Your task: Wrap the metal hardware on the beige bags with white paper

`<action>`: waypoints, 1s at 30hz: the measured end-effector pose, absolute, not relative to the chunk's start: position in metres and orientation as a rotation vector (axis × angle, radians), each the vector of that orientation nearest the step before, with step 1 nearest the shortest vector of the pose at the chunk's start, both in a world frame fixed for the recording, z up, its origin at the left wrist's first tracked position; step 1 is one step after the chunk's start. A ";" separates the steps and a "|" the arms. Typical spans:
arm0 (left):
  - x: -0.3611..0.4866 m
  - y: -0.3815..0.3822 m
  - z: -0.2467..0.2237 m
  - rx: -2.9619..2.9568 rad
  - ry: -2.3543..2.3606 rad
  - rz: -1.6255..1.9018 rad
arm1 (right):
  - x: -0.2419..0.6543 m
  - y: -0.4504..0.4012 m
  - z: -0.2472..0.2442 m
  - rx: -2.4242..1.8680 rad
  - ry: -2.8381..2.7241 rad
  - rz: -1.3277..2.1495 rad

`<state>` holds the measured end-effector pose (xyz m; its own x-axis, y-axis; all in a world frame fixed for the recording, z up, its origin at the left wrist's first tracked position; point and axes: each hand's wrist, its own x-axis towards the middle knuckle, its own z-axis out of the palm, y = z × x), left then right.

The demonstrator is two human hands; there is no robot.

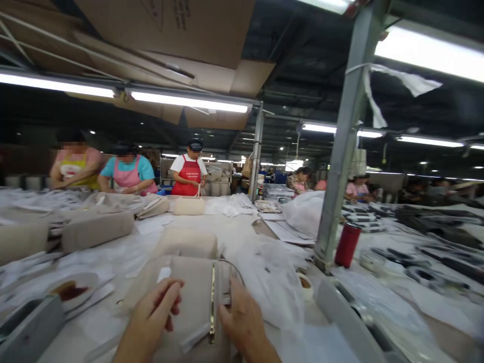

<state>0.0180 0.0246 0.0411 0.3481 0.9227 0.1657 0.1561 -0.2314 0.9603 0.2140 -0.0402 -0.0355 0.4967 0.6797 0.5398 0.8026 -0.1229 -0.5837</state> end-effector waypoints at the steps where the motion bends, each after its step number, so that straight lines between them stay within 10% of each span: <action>1: 0.034 0.025 0.041 1.573 0.925 0.850 | 0.213 -0.038 -0.040 -1.858 -1.238 -0.227; 11: 0.120 0.035 0.023 1.495 0.755 0.595 | 0.187 -0.059 -0.015 -1.676 -1.330 -0.029; 22: 0.112 0.036 0.012 1.248 0.710 0.451 | 0.308 -0.204 -0.051 -2.587 -0.887 -0.053; 30: 0.094 0.041 0.007 1.061 0.576 0.361 | 0.318 -0.222 -0.060 -2.064 -0.686 0.288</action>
<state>0.0937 0.0409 0.0070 0.7981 0.5399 -0.2675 -0.0059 0.4509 0.8925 0.3185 -0.2217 -0.0603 0.8179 0.5724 0.0583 0.3590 -0.4285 -0.8292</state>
